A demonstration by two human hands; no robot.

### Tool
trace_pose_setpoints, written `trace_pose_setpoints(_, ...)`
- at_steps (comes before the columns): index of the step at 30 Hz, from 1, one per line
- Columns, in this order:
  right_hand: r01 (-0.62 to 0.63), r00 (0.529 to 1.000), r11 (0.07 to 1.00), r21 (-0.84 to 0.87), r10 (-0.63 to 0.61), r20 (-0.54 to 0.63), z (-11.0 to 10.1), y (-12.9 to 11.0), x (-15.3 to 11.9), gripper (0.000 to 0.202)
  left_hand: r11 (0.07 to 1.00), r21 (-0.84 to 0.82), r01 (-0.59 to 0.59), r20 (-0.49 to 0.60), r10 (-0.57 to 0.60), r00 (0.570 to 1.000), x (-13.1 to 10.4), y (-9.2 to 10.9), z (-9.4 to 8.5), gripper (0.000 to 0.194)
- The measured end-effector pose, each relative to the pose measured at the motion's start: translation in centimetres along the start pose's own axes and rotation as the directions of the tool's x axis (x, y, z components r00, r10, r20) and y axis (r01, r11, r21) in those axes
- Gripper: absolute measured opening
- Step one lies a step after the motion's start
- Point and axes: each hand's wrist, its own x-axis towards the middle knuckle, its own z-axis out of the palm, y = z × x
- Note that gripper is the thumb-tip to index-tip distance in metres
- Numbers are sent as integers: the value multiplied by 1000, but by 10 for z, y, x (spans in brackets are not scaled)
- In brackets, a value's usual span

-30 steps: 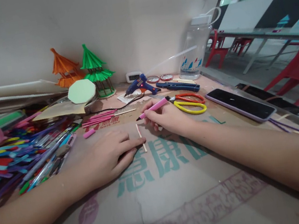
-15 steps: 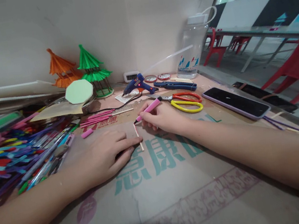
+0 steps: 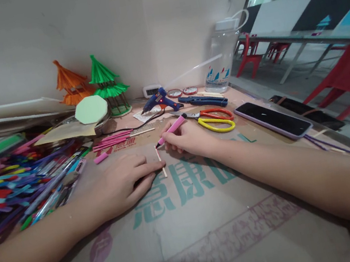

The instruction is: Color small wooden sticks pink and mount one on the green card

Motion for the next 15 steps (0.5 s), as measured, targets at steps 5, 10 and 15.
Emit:
trace_pose_setpoints(5, -11, 999, 1000, 25, 10, 44, -1, -3, -2, 13, 1000, 29, -10, -14, 10, 1000, 0, 2, -3, 34)
trace_pose_setpoints(10, -45, 997, 997, 61, 41, 63, -1, -6, -3, 14, 999, 52, -6, -19, 7, 1000, 0, 4, -6, 34)
trace_pose_setpoints(15, -13, 998, 998, 60, 10, 61, 0, -3, -2, 15, 999, 46, -16, -11, 16, 1000, 1, 3, -7, 35)
